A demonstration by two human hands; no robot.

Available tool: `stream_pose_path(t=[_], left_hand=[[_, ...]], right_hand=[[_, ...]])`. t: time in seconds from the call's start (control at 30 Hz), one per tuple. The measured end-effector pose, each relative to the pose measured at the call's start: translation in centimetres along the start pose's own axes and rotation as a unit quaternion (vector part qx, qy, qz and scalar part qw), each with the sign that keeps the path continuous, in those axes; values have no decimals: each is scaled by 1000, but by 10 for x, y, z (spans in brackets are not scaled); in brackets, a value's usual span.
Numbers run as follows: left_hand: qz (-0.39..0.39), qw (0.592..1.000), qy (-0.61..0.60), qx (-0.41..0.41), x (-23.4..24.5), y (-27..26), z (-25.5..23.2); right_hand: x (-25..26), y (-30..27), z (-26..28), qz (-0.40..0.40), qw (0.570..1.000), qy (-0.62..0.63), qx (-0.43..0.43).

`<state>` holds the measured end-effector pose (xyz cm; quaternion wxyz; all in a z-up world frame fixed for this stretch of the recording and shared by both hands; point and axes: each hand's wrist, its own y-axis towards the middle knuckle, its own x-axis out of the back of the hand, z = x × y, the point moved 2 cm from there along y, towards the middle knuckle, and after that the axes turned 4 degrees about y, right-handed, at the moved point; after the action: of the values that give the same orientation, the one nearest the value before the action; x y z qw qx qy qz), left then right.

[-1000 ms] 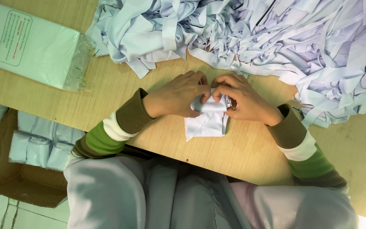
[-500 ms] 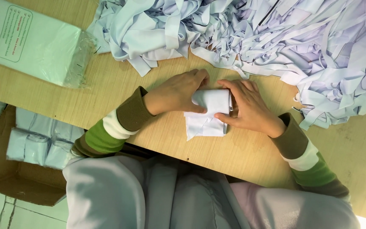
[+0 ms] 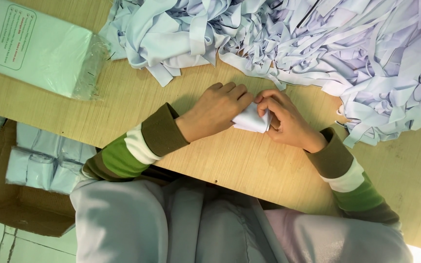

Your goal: The person picks up a strip of white fabric from a pile, folds it multiple times into a rectangle, and places it into a clear plastic bag.

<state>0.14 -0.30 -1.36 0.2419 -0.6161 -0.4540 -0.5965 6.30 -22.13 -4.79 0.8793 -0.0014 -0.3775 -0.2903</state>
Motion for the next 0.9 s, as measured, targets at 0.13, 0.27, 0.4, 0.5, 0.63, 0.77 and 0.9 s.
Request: stream_pose_path(t=[0.13, 0.27, 0.4, 0.5, 0.63, 0.77, 0.9], left_hand=[[53, 998, -2, -17, 4, -3, 3], [194, 971, -136, 8, 28, -6, 10], [202, 947, -250, 8, 52, -5, 19], [165, 953, -251, 53, 52, -3, 26], [176, 958, -222, 49, 45, -3, 22], [167, 967, -186, 49, 39, -6, 22], [165, 970, -173, 50, 32, -9, 27]], right_hand=[[0, 3, 9, -5, 1000, -11, 10], [-3, -1, 7, 0, 996, -85, 37], [-7, -6, 8, 22, 989, -129, 68], [4, 4, 22, 0, 990, -115, 86], [13, 4, 23, 19, 996, 69, 56], [-2, -1, 34, -47, 992, -68, 97], [-22, -6, 39, 33, 974, -210, 78]])
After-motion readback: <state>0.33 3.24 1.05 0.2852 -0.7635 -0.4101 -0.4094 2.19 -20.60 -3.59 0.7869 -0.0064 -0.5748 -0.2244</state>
